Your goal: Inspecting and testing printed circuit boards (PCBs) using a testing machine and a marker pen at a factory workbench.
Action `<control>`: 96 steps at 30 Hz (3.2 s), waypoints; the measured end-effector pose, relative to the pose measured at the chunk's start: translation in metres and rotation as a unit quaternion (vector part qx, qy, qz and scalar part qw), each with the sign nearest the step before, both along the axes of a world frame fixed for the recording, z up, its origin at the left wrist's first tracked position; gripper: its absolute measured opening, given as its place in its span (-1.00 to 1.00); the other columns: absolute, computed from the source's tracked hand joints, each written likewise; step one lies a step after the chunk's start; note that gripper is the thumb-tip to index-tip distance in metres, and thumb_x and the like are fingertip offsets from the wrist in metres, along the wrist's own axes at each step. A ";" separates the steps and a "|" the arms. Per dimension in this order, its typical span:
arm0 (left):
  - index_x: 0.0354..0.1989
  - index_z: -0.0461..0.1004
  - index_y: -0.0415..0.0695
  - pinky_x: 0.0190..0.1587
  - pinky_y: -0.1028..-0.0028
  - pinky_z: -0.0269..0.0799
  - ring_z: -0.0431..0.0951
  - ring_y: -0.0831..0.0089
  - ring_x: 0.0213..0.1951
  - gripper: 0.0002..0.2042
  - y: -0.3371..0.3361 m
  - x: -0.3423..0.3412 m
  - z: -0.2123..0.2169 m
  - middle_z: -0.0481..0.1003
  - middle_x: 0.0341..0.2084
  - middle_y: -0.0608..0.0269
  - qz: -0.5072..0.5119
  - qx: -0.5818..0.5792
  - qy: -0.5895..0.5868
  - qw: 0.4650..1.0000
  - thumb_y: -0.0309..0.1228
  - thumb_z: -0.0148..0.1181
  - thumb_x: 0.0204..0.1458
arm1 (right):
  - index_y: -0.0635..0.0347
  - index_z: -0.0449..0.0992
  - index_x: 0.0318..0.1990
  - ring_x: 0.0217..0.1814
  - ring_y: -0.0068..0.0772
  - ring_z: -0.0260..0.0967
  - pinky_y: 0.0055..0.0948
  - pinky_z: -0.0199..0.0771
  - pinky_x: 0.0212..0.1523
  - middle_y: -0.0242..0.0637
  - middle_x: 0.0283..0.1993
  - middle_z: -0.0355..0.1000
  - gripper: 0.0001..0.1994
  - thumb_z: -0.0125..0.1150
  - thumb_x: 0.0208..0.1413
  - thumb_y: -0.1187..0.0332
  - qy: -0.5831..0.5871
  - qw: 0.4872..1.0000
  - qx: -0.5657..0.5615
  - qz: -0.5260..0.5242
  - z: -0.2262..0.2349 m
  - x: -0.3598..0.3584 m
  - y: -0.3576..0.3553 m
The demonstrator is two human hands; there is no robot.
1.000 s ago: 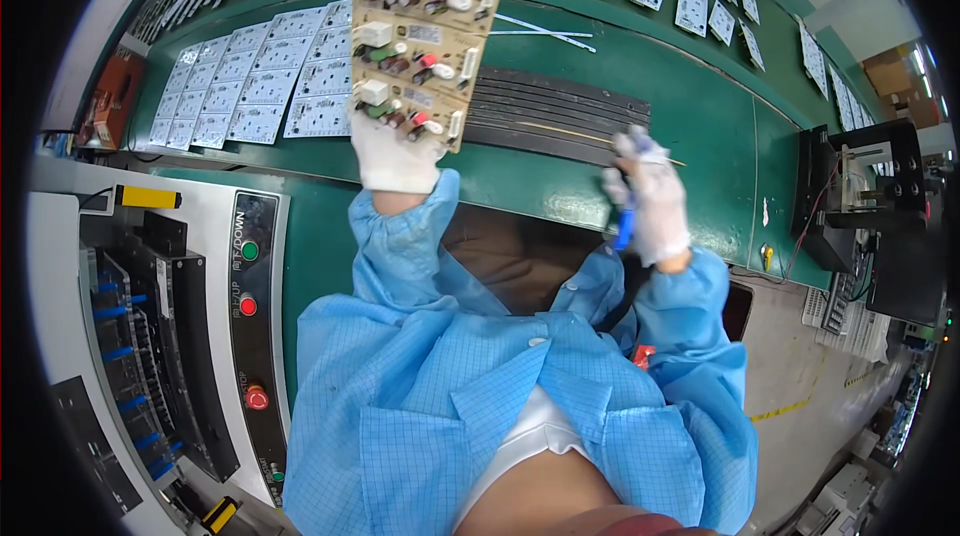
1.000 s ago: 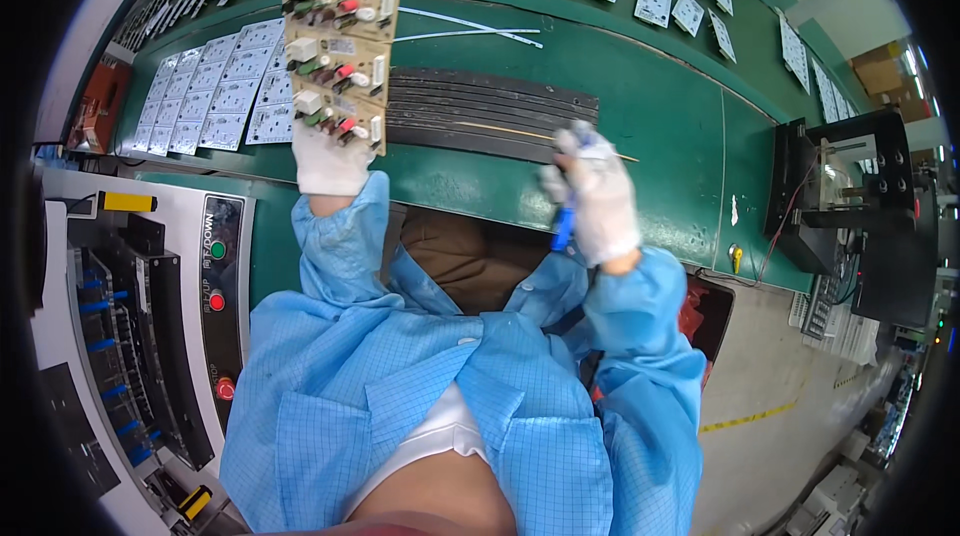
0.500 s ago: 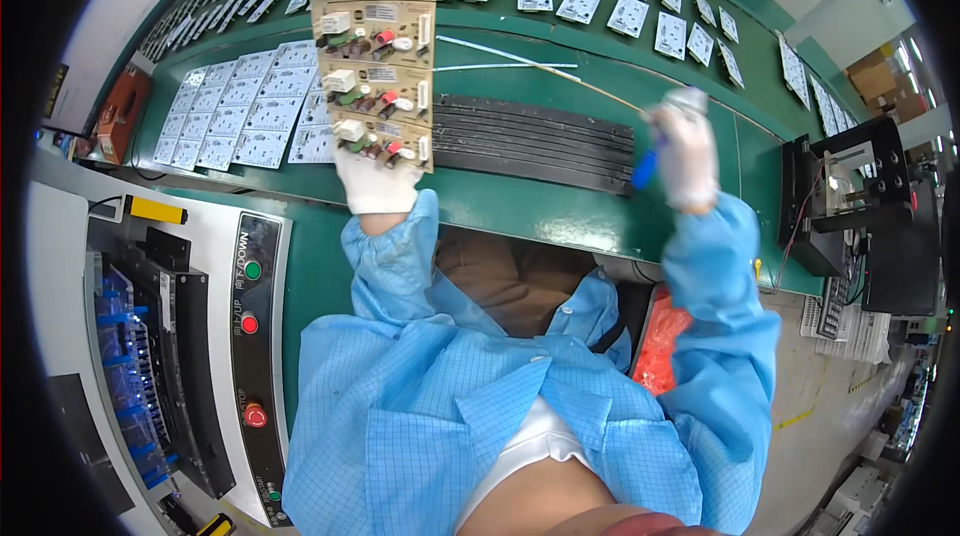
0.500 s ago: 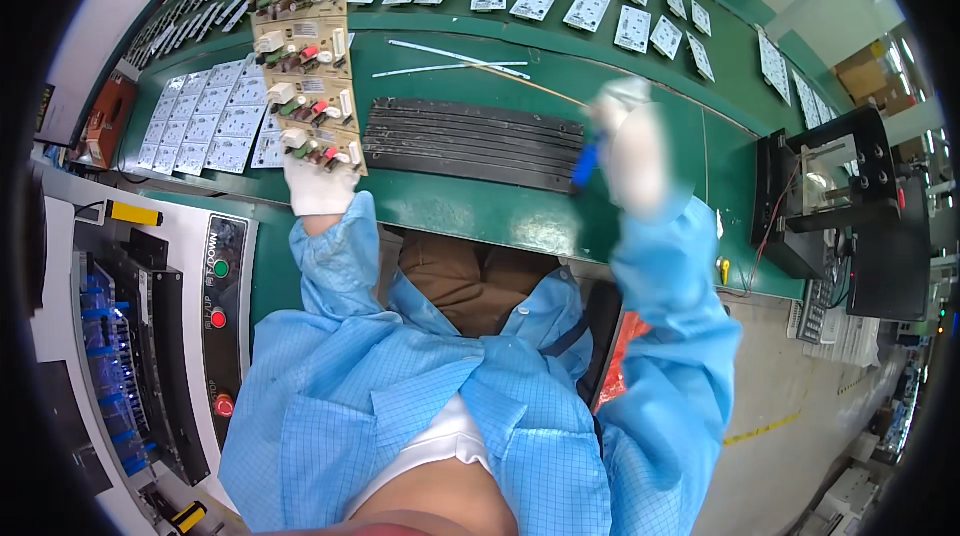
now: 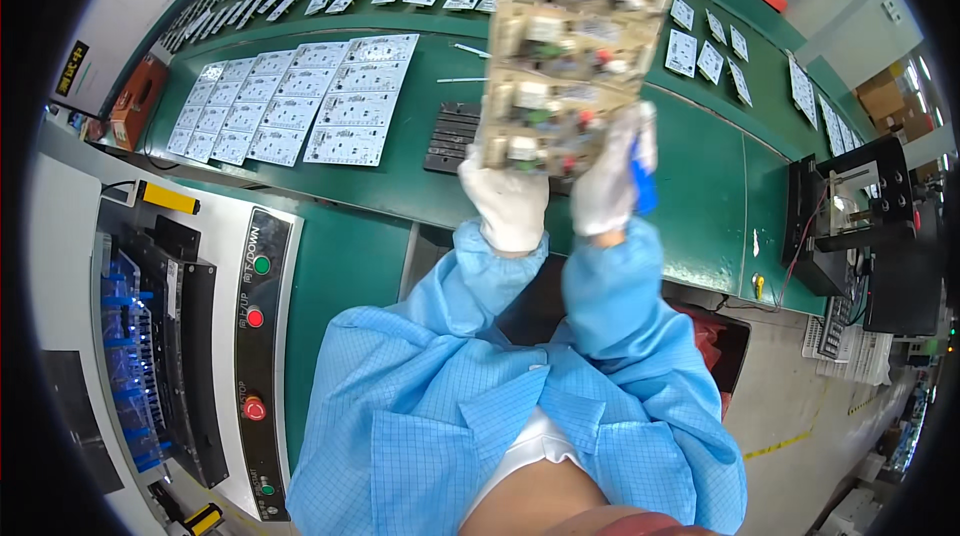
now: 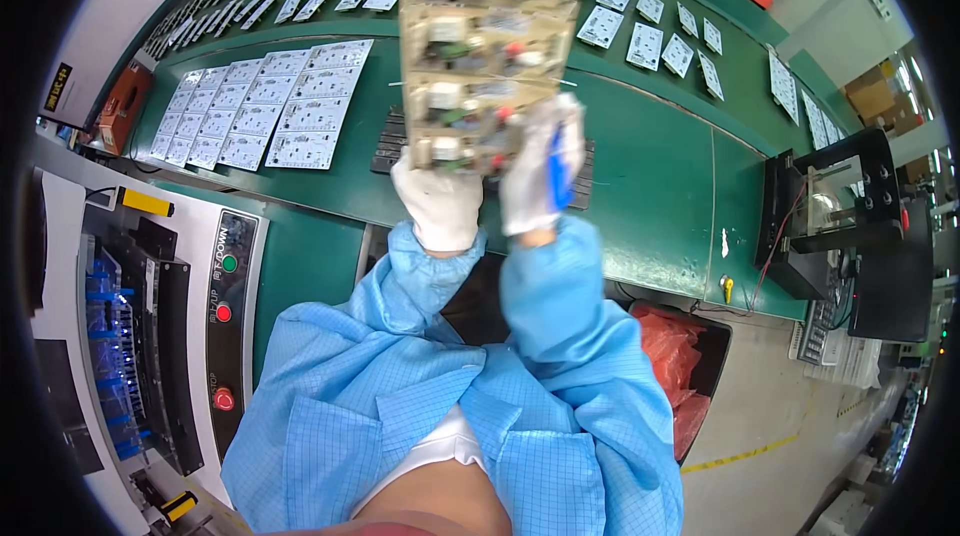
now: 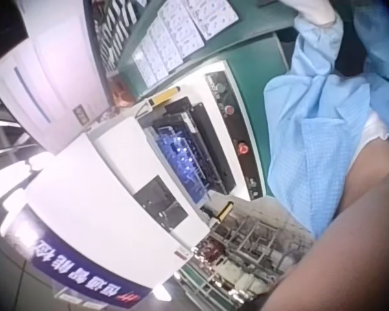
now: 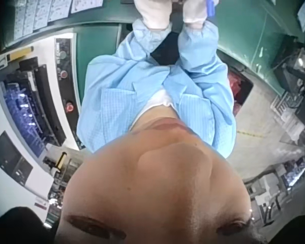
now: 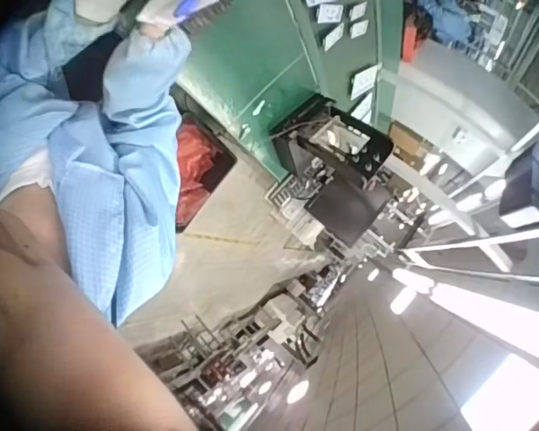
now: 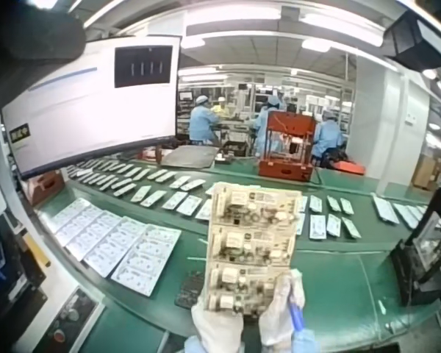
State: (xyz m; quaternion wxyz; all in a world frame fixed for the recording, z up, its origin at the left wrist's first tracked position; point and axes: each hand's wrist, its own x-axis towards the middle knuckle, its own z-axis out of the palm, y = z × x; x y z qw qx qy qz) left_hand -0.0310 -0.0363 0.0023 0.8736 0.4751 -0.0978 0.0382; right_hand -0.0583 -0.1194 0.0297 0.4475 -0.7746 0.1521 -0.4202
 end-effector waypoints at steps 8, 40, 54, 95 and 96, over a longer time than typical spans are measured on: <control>0.30 -0.15 0.15 0.22 -0.11 -0.12 -0.18 0.22 0.30 -0.20 0.103 0.079 0.070 -0.19 0.29 0.37 0.081 0.024 -0.427 0.900 -0.61 0.10 -0.13 | 0.15 0.41 -0.22 -0.50 -0.33 0.39 -0.44 0.35 -0.48 -0.23 -0.53 0.38 -0.85 0.02 0.12 0.32 0.051 0.909 -0.362 0.200 0.069 0.005 -0.079; 0.20 0.07 -0.26 -0.04 0.34 0.30 0.41 0.10 -0.11 -0.51 0.207 0.187 -0.008 0.37 -0.06 -0.09 -0.069 0.639 -0.248 0.725 -0.37 -0.12 0.08 | 0.36 0.34 0.02 0.08 -0.34 0.27 -0.45 0.19 0.10 -0.11 0.02 0.36 -0.54 -0.03 0.15 0.12 0.127 0.991 0.025 0.033 0.000 0.006 -0.184; -0.14 0.43 -0.21 -0.10 0.43 0.39 0.49 0.33 -0.19 -0.67 -0.274 0.179 0.115 0.48 -0.21 0.09 -0.039 0.491 -0.643 0.586 -0.24 -0.17 0.13 | 0.02 0.36 -0.39 -0.68 -0.71 0.19 -0.72 0.12 -0.73 -0.55 -0.61 0.26 -0.64 -0.04 0.11 -0.07 -0.096 0.927 0.362 -0.018 -0.010 -0.078 -0.291; -0.27 0.45 -0.04 0.06 0.03 0.16 0.30 0.16 -0.04 -0.74 -0.084 0.004 0.007 0.38 -0.26 0.27 -0.132 0.557 -0.562 0.597 -0.19 0.12 -0.10 | 0.24 0.39 -0.34 -0.23 0.02 0.35 -0.26 0.32 -0.23 0.02 -0.30 0.39 -0.62 -0.07 0.15 0.05 0.059 0.923 -0.292 -0.243 0.062 0.054 -0.430; -0.32 0.47 -0.08 0.04 0.03 0.20 0.32 0.17 -0.06 -0.77 -0.091 0.002 -0.005 0.39 -0.26 0.28 -0.123 0.529 -0.570 0.616 -0.25 0.16 -0.13 | 0.23 0.35 -0.39 -0.23 0.15 0.33 -0.13 0.34 -0.28 0.10 -0.33 0.39 -0.62 -0.09 0.15 0.04 0.109 0.919 -0.283 -0.252 0.071 0.069 -0.438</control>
